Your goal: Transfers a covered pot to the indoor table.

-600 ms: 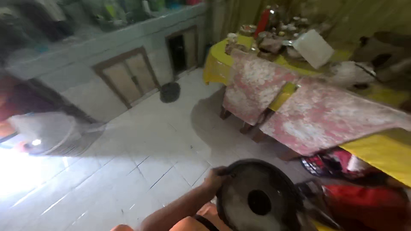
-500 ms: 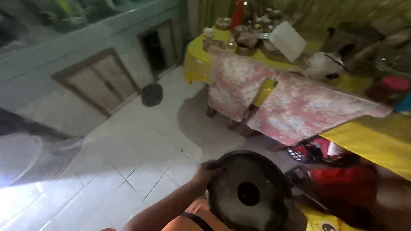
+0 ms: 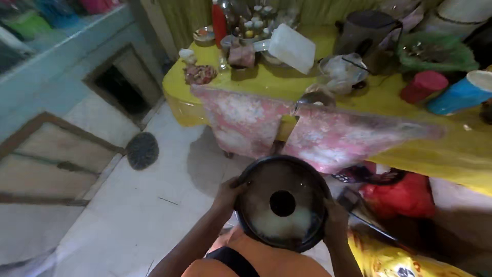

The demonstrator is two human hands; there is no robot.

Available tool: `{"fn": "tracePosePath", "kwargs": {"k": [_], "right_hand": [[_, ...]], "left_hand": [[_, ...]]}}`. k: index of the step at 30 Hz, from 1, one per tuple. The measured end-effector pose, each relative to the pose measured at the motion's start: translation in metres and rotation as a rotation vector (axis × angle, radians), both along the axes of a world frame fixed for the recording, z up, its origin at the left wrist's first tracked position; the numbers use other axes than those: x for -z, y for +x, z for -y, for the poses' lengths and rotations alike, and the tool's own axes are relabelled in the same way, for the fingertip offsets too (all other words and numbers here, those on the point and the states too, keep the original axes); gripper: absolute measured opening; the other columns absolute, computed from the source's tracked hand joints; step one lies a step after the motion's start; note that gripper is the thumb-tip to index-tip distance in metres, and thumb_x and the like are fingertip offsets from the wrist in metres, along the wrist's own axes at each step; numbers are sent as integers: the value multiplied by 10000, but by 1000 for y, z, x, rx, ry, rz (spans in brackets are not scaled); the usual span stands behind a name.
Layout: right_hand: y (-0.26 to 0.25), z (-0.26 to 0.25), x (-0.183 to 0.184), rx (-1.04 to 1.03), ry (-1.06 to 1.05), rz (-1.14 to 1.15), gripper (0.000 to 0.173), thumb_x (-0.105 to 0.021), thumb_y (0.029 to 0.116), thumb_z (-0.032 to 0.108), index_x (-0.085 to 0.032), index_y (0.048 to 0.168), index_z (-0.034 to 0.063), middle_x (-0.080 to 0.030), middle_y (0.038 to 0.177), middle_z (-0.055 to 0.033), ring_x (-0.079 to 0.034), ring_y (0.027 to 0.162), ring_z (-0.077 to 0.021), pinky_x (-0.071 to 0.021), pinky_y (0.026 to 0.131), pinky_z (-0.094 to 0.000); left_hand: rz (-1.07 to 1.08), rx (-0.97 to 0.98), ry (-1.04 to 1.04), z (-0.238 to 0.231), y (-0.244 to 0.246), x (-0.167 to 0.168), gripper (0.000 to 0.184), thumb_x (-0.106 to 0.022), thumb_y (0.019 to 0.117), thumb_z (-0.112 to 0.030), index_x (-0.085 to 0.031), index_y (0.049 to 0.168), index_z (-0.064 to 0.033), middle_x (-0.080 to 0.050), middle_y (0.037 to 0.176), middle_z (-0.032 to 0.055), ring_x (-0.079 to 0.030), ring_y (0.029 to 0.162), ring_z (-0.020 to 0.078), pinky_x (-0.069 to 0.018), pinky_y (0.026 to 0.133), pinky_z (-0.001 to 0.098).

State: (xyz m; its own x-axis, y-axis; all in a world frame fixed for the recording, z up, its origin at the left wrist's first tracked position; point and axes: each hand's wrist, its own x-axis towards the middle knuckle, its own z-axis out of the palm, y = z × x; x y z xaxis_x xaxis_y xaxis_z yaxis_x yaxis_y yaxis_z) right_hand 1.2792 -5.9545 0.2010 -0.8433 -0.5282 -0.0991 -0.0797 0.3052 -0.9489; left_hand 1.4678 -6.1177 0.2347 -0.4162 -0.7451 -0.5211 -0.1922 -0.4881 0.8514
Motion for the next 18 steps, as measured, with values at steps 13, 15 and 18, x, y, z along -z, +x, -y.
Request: {"fn": "tracePosePath", "kwargs": {"k": [13,15,18], "right_hand": [[-70,222,-52,-256,-380,-171,415,-527,1017,419,-639,922,30,-592,767,178,-557,742,150,-491,709,-92],[-70,258,-58,-205,-462,-52,316,-589,979,452,-643,923,146,-614,783,237,-580,758,149,-507,719,-96],[-75,305,-61,-110,-546,29,279,-645,930,500,-657,912,222,-635,794,252,-598,774,137,-516,731,-109]], "left_hand": [[-21,-117,-234,221,-36,-62,253,-434,1037,-17,-590,1220,-97,-699,933,-47,-694,814,32,-606,739,241],[-49,-97,-258,263,-43,-66,250,-420,1038,-29,-604,1183,-115,-711,922,-63,-700,811,28,-611,735,236],[-74,-63,-245,322,-62,-70,253,-417,1052,-30,-609,1196,-111,-708,929,-59,-697,808,31,-609,735,239]]}}
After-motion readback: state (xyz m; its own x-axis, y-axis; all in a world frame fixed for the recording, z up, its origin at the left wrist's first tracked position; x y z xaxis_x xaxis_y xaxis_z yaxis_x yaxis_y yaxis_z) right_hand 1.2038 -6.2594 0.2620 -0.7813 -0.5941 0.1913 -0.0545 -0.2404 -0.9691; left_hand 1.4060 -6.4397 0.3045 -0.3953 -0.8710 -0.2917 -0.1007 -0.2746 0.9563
